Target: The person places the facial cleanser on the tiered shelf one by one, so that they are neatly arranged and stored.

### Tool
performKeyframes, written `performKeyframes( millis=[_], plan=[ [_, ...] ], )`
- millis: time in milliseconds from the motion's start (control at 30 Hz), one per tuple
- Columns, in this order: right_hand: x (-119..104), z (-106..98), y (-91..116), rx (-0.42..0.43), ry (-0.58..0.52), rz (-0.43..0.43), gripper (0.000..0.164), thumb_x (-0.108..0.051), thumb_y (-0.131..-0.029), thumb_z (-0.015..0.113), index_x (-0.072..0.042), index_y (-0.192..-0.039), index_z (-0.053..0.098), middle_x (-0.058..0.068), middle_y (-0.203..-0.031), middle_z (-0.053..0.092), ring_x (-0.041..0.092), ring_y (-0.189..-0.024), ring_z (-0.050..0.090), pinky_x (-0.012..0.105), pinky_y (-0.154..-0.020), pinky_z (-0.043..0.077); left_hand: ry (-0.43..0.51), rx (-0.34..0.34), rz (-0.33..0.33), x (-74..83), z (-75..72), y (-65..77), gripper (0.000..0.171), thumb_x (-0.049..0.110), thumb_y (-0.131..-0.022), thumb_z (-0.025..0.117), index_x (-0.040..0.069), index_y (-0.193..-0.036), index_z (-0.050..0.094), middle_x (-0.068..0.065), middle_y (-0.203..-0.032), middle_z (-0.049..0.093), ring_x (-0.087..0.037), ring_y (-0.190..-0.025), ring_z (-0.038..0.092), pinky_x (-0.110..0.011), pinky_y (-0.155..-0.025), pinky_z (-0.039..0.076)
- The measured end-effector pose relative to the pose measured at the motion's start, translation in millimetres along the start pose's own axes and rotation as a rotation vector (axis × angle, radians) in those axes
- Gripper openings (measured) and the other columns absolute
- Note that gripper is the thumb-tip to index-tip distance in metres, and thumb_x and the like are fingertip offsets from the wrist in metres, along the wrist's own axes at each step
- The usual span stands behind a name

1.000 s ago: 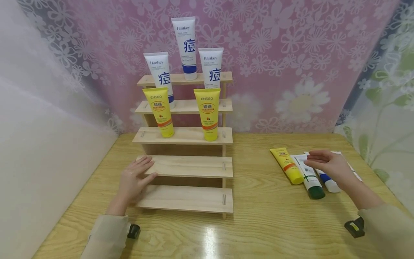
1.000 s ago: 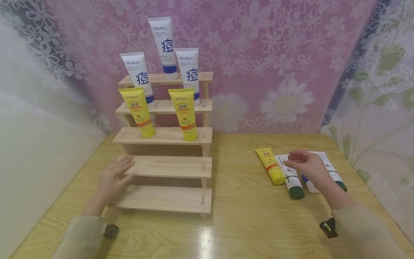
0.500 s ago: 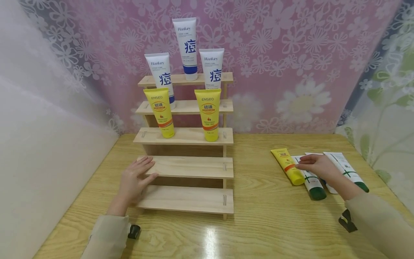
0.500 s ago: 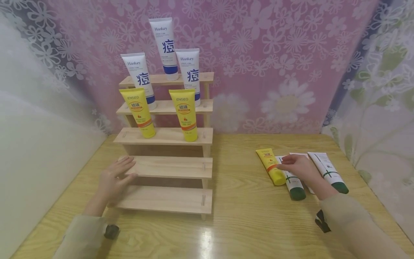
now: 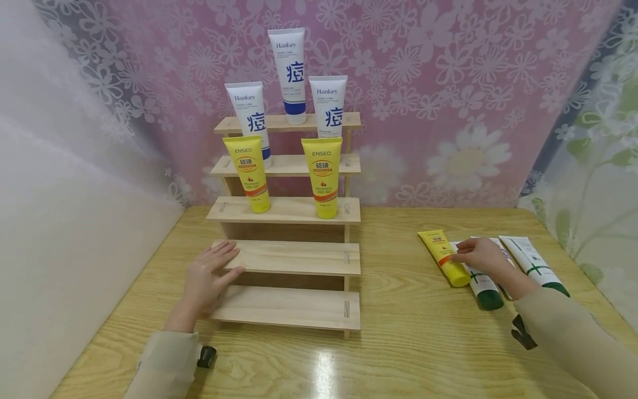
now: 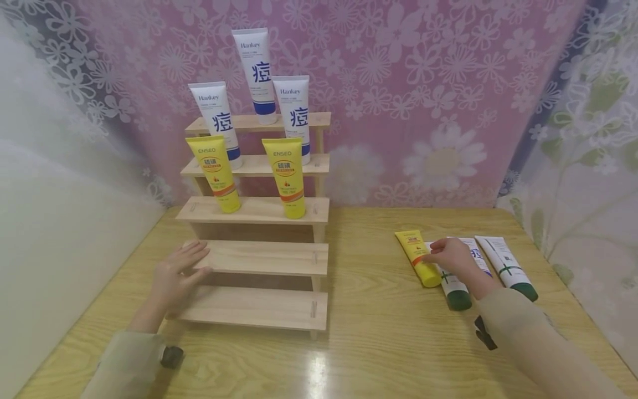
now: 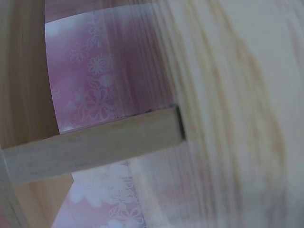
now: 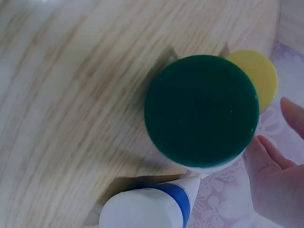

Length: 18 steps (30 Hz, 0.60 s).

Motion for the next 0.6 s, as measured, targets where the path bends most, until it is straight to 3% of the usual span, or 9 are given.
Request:
performKeyframes(
  millis=[233,600],
  plan=[
    [0.4,1.6,-4.4,0.029,-0.023,-0.023,0.053,-0.021,-0.082,0.063,0.017,-0.115,0.045,0.03,-0.105,0.053,0.037,-0.091,0.053,0.037,-0.069,0.05,-0.007,-0.017,-0.021,0.0,-0.4,-0.7,0.044,0.026,-0.066,0.076,0.0,-0.101,0.066,-0.013,-0.111,0.059,-0.03,-0.107,0.052,-0.049,-0.093,0.035],
    [-1.3,6.5,-10.6,-0.018,0.017,-0.007,0.067,-0.033,-0.078,0.067,0.018,-0.115,0.045,0.029,-0.103,0.054,0.035,-0.089,0.053,0.037,-0.069,0.049,0.009,-0.022,-0.037,0.1,-0.1,-1.5,0.046,0.034,-0.071,0.072,0.0,-0.101,0.066,-0.013,-0.112,0.059,-0.029,-0.108,0.052,-0.043,-0.098,0.032]
  ],
)
Point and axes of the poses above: each hand's wrist, its own y-axis away from the middle knuckle, its own z-axis out of the palm, x = y × z, the point moved 2 cm from there along -y, towards the middle knuckle
